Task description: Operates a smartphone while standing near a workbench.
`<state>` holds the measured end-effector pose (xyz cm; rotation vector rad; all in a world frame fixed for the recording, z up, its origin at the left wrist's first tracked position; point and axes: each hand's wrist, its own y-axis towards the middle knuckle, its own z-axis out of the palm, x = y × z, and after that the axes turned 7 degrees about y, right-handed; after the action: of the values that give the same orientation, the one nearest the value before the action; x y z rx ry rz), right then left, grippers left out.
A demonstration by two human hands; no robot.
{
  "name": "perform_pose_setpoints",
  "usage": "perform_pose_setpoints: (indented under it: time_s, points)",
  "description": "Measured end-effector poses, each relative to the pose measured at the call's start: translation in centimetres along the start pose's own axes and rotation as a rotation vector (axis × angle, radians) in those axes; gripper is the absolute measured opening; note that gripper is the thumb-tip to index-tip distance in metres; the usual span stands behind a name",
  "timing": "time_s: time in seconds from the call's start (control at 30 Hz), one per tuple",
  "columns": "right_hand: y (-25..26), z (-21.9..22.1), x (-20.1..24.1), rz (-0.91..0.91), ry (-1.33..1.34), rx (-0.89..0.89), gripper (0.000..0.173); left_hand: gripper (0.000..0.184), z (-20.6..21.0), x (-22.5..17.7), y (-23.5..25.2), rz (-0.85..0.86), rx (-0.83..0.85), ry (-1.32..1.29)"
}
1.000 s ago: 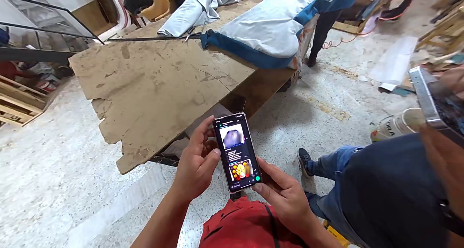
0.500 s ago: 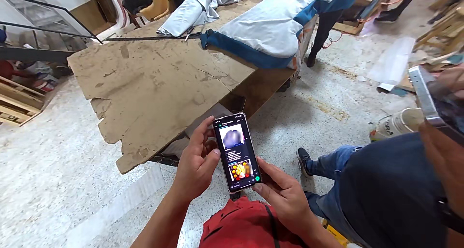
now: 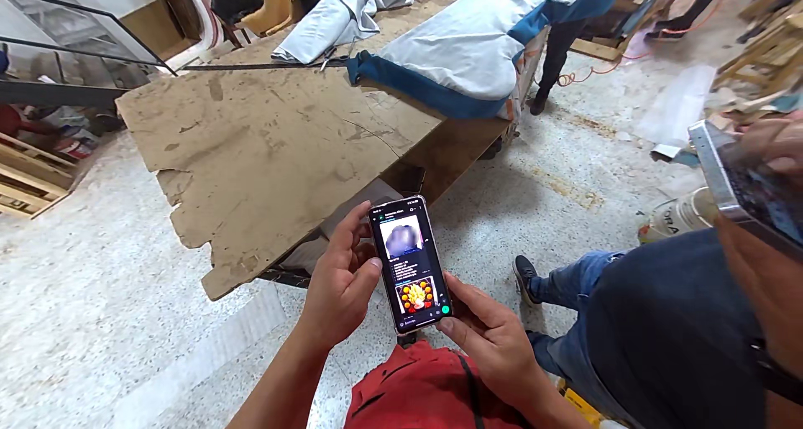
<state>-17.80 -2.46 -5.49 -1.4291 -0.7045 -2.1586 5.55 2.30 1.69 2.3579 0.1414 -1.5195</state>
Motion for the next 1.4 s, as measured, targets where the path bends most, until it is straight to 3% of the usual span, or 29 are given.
perform_pose_setpoints:
  time_s: [0.23, 0.37, 0.67, 1.4]
  points:
    - [0.0, 0.7, 0.1, -0.02, 0.005, 0.017, 0.051, 0.065, -0.5, 0.5, -0.1, 0.033, 0.013, 0.039]
    - [0.4, 0.2, 0.3, -0.078, -0.084, 0.003, 0.053, 0.079, -0.3, 0.8, 0.5, 0.049, 0.022, 0.003]
    - [0.2, 0.0, 1.8, -0.044, -0.136, -0.011, 0.051, 0.073, -0.1, -0.3, 1.1, 0.067, 0.067, 0.017]
    - [0.1, 0.2, 1.7, -0.009, -0.128, -0.015, 0.05, 0.073, -0.4, 1.4, 1.0, 0.133, 0.071, -0.048]
